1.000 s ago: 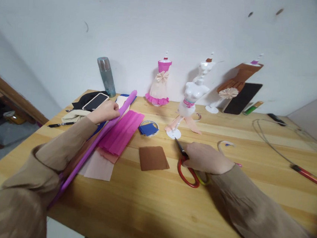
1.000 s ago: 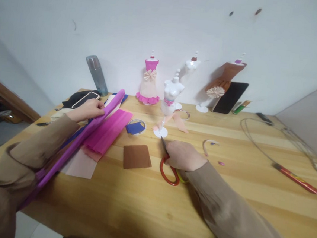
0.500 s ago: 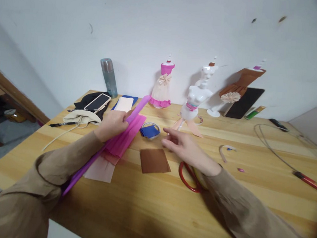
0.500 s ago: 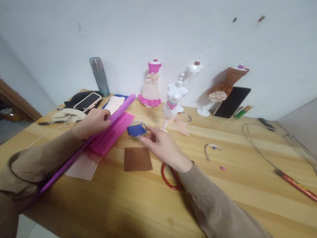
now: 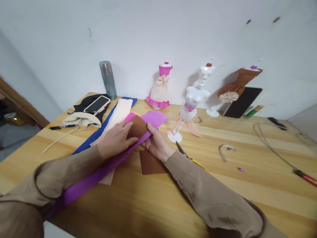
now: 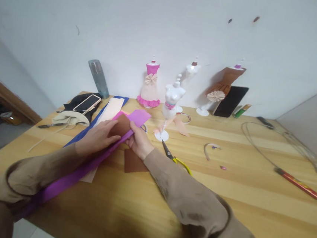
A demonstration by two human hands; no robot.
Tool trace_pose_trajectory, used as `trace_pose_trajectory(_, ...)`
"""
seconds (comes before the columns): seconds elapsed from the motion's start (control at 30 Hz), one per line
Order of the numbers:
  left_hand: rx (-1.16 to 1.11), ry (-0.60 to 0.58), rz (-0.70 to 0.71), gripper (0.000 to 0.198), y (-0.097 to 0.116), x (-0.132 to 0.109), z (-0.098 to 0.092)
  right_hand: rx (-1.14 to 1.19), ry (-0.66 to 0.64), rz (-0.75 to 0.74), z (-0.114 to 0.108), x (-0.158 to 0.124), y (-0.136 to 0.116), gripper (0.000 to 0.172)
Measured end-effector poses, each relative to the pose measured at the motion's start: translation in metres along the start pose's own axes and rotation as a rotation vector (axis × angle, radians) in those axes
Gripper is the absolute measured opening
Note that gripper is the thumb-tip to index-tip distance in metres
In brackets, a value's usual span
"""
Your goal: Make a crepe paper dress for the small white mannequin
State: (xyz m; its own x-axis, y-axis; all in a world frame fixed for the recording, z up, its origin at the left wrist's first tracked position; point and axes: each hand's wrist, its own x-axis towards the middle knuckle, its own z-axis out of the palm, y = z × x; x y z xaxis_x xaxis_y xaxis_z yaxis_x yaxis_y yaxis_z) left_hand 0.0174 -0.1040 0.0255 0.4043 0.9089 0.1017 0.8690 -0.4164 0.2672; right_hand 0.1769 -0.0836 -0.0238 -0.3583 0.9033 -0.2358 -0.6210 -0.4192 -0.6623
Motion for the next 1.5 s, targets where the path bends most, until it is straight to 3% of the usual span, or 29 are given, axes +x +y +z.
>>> trace_pose_trajectory(0.13, -0.11, -0.085, -0.062, 0.04, -0.014, -0.006, 0.004, 0.0, -0.036, 0.032, -0.001, -0.009, 0.007, 0.015)
trace_pose_trajectory(0.4, 0.054, -0.129, -0.127, 0.031, -0.017, -0.016, -0.009, 0.084, -0.025, 0.029, 0.0, -0.024, 0.018, 0.014)
trace_pose_trajectory(0.57, 0.09, -0.134, -0.179, 0.032, -0.028, -0.008, -0.004, 0.083, 0.011, 0.041, -0.003, -0.031, 0.018, 0.013)
trace_pose_trajectory(0.7, -0.101, -0.152, -0.187, 0.031, -0.032, -0.003, -0.001, 0.071, -0.014, 0.047, -0.01, -0.03, 0.019, 0.014)
trace_pose_trajectory(0.87, -0.396, -0.282, -0.207, 0.039, -0.04, 0.005, -0.009, 0.073, -0.051, 0.083, -0.012, -0.032, 0.018, 0.021)
trace_pose_trajectory(0.93, -0.389, -0.247, -0.227, 0.039, -0.048, 0.012, -0.015, 0.08, -0.033, 0.091, -0.011, -0.034, 0.016, 0.024)
trace_pose_trajectory(1.1, -0.209, 0.005, -0.291, 0.037, -0.071, 0.04, -0.028, 0.024, -0.029, 0.044, -0.011, -0.046, 0.011, 0.019)
trace_pose_trajectory(1.23, -0.214, 0.081, -0.27, 0.017, -0.064, 0.05, -0.031, -0.016, -0.051, 0.029, -0.017, -0.055, 0.007, 0.016)
trace_pose_trajectory(1.3, -0.344, -0.044, -0.209, 0.024, -0.048, 0.045, -0.029, -0.026, -0.053, 0.0, -0.02, -0.056, 0.004, 0.018)
trace_pose_trajectory(1.4, -0.692, -0.437, -0.096, 0.039, -0.021, 0.03, -0.025, -0.023, -0.035, -0.056, -0.023, -0.054, 0.0, 0.022)
trace_pose_trajectory(1.43, -0.757, -0.514, -0.07, 0.042, -0.014, 0.026, -0.023, -0.022, -0.018, -0.076, -0.024, -0.053, -0.002, 0.022)
trace_pose_trajectory(1.5, -0.748, -0.503, -0.035, 0.041, -0.004, 0.019, -0.02, -0.032, 0.036, -0.112, -0.024, -0.051, -0.004, 0.021)
